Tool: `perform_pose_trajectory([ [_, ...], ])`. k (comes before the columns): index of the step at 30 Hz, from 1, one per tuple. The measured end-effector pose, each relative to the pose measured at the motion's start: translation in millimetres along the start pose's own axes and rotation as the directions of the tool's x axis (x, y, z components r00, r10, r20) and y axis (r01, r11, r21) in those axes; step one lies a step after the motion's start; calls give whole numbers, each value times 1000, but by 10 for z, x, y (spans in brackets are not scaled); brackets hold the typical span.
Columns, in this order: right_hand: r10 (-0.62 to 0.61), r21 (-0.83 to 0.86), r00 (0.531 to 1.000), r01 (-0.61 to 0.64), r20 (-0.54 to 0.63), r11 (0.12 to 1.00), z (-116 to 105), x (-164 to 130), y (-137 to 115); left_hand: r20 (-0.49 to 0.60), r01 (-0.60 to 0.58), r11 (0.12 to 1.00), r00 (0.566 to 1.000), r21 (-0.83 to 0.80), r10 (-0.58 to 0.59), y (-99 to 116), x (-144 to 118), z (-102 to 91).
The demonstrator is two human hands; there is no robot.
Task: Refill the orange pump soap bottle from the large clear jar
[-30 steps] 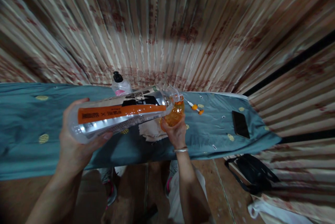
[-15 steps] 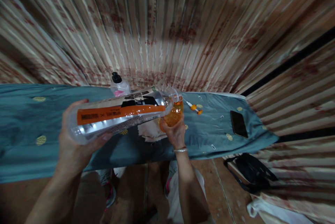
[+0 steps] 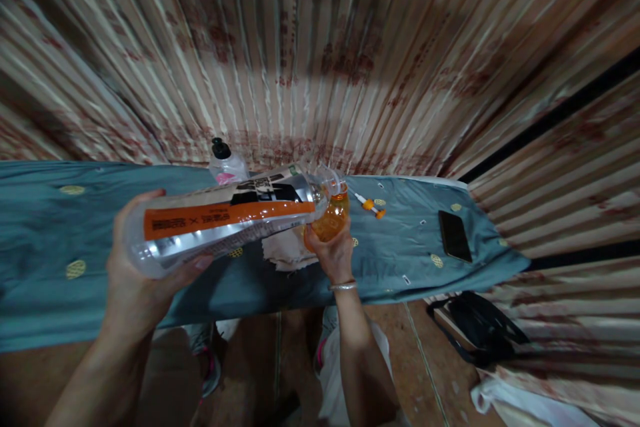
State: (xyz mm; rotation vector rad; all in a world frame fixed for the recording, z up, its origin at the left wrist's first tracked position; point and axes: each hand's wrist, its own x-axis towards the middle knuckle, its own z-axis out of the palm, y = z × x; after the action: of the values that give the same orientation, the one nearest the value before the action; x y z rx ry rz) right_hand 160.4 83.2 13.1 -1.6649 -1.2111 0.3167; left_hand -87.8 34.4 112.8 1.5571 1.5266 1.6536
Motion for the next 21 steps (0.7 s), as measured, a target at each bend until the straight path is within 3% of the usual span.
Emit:
perform_pose_trajectory([
  [21,-7,-23,1000,7,11,1000,1,-7,-1,-24,-61,996,998,70,63,36,9,-51],
])
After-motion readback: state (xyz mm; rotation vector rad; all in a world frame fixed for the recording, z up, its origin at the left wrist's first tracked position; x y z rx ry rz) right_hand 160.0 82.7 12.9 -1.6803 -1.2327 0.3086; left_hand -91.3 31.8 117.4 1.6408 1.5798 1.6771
